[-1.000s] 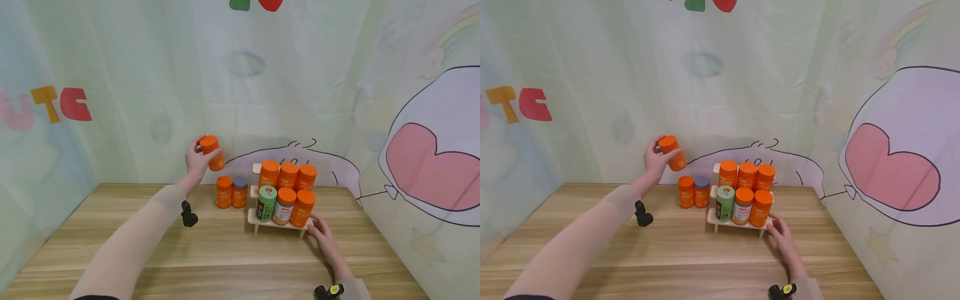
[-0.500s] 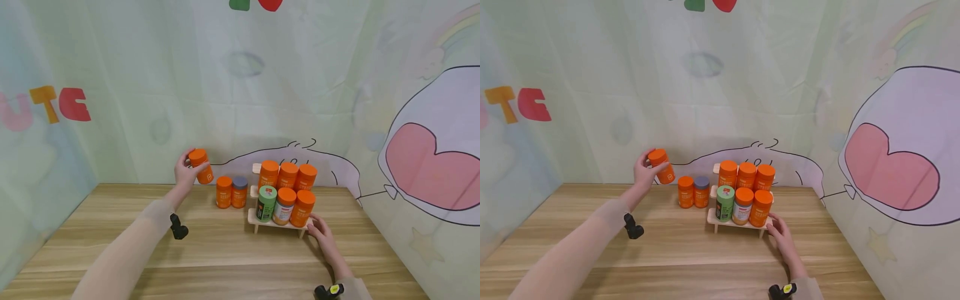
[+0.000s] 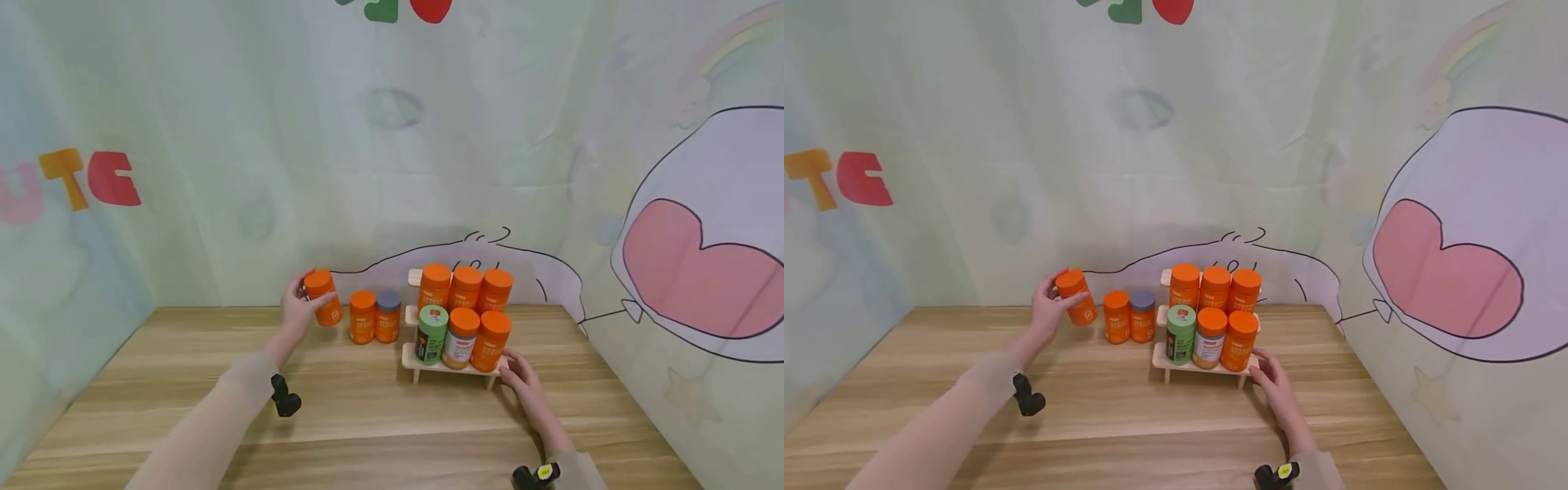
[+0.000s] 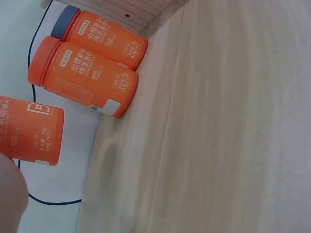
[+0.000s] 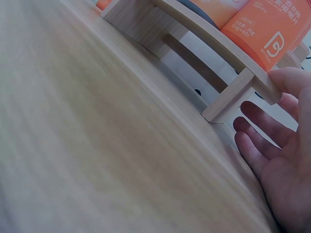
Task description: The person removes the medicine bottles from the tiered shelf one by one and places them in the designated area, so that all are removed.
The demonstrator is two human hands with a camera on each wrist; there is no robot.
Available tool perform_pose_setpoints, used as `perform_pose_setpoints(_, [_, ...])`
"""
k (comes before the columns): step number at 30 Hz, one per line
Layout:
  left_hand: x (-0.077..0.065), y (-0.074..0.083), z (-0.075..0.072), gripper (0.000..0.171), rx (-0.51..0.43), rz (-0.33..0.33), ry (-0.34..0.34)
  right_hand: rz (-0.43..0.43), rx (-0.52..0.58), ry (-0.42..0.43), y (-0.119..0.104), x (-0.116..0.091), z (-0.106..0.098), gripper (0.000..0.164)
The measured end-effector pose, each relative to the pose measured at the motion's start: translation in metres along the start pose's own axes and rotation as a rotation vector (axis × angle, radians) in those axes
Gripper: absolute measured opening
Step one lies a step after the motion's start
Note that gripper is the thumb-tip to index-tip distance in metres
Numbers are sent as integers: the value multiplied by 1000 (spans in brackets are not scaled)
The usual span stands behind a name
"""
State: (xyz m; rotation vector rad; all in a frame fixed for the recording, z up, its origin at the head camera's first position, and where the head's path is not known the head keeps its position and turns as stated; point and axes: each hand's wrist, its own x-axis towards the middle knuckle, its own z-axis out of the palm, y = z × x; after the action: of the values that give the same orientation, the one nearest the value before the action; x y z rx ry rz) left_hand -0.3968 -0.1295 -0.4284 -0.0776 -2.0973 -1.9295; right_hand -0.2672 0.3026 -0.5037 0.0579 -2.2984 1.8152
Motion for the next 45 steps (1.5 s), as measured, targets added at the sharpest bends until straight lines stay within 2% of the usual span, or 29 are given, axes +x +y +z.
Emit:
perform_pose_setpoints(5, [-7,-12,2,73,28,-28,-18,16,7,-4,-1,-1,1,44])
perform_pose_setpoints(13, [-16,-27,8,73,65,-37,-52,33,8,-14,2,2,0,44])
perform_pose_setpoints(21, [-22,-32,15,73,70,-38,-62,15,11,-10,0,0,0,44])
perform_pose_setpoints(34, [-23,-34,19,74,72,-31,-97,11,7,-1,0,1,0,43])
perform_pose_setpoints(45, [-28,-34,21,77,34,-43,-119,19,31,-16,-1,1,0,43])
